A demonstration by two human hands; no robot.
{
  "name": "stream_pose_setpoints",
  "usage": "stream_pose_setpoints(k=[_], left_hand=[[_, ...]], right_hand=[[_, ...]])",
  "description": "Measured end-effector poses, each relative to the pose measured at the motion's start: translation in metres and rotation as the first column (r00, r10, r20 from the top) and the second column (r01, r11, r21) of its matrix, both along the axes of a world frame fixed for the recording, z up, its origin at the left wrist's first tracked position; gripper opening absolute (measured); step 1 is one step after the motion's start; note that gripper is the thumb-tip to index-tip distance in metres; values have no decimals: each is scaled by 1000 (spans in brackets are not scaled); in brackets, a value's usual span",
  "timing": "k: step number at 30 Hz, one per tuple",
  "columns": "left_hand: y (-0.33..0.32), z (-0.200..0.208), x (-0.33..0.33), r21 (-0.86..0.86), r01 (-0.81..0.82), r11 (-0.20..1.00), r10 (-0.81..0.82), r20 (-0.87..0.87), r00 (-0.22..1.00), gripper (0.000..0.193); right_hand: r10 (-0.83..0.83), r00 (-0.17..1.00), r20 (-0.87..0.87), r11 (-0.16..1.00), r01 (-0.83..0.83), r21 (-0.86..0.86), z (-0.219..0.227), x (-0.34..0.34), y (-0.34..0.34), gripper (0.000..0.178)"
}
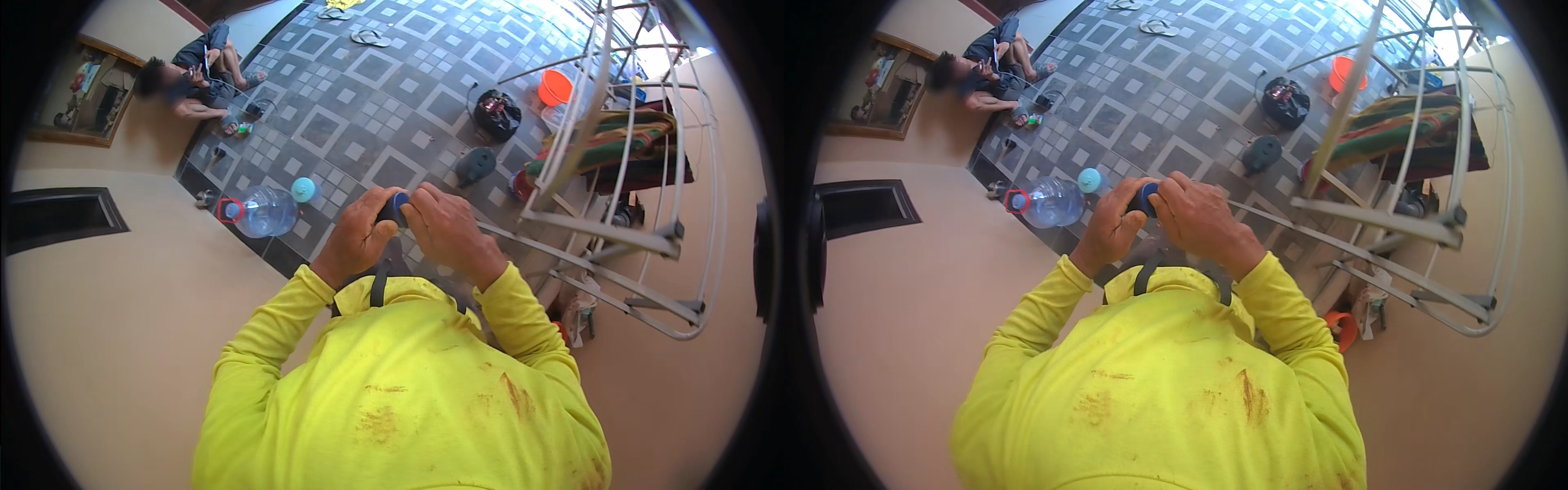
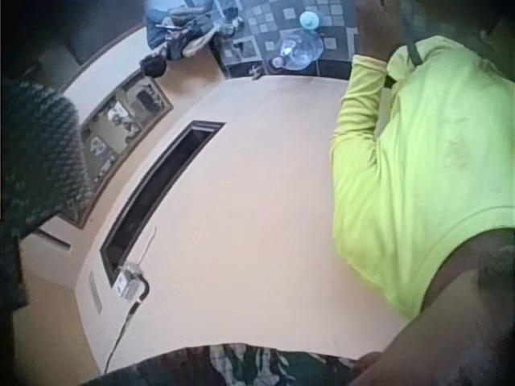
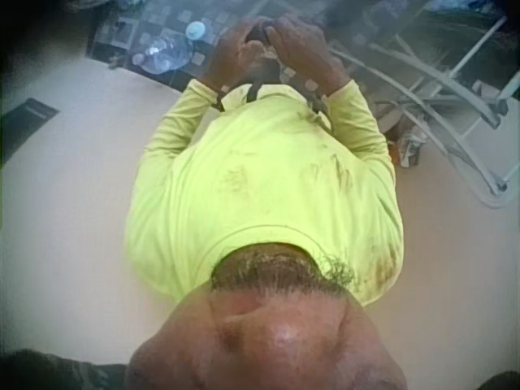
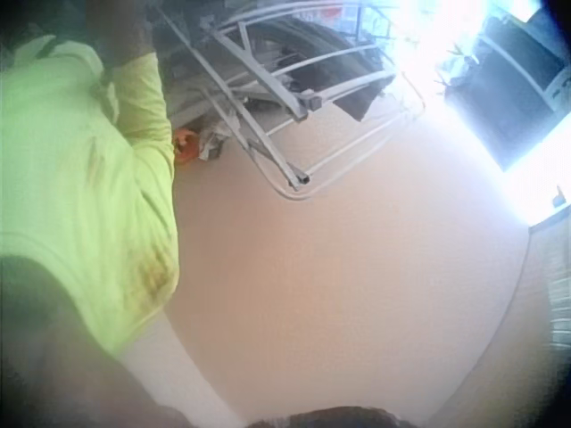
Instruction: The person gathers items including a hammer and tape, then sits on the floor to prepare a fishing line by attaching a weight and a hook using pliers and their hands.
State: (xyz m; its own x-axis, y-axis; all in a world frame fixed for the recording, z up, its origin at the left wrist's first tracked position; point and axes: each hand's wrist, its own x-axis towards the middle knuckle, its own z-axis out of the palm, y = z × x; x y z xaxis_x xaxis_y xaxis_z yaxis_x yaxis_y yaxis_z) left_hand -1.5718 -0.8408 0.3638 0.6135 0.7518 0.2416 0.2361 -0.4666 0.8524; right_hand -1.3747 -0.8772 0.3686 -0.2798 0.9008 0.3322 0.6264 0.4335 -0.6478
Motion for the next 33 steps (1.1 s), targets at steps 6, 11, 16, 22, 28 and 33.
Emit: stream_pose_setpoints(k=[6,11,16,22,28,33], left_hand=[[72,4,-39,-255,-31,966,55,87,995,41],[114,-6,-48,-324,-151,934,202,130,971,39],[165,-26,-56,-540,-257,802,391,149,908,41],[288,-49,-16,-545,-265,796,428,196,882,40],[429,-37,50,-592,-187,784,339,155,928,39],[544,-50,100,-586,-72,807,218,183,959,39]], right_hand=[[129,988,-82,985,-137,-107,18,-32,83,12],[245,943,-225,939,-288,-187,23,-40,154,12],[392,836,-385,868,-474,-145,-4,-54,244,7],[320,890,-326,916,-378,-132,-32,-21,368,12],[188,937,-294,945,-254,-207,-21,45,482,11],[155,911,-382,953,-239,-185,-27,102,578,10]])
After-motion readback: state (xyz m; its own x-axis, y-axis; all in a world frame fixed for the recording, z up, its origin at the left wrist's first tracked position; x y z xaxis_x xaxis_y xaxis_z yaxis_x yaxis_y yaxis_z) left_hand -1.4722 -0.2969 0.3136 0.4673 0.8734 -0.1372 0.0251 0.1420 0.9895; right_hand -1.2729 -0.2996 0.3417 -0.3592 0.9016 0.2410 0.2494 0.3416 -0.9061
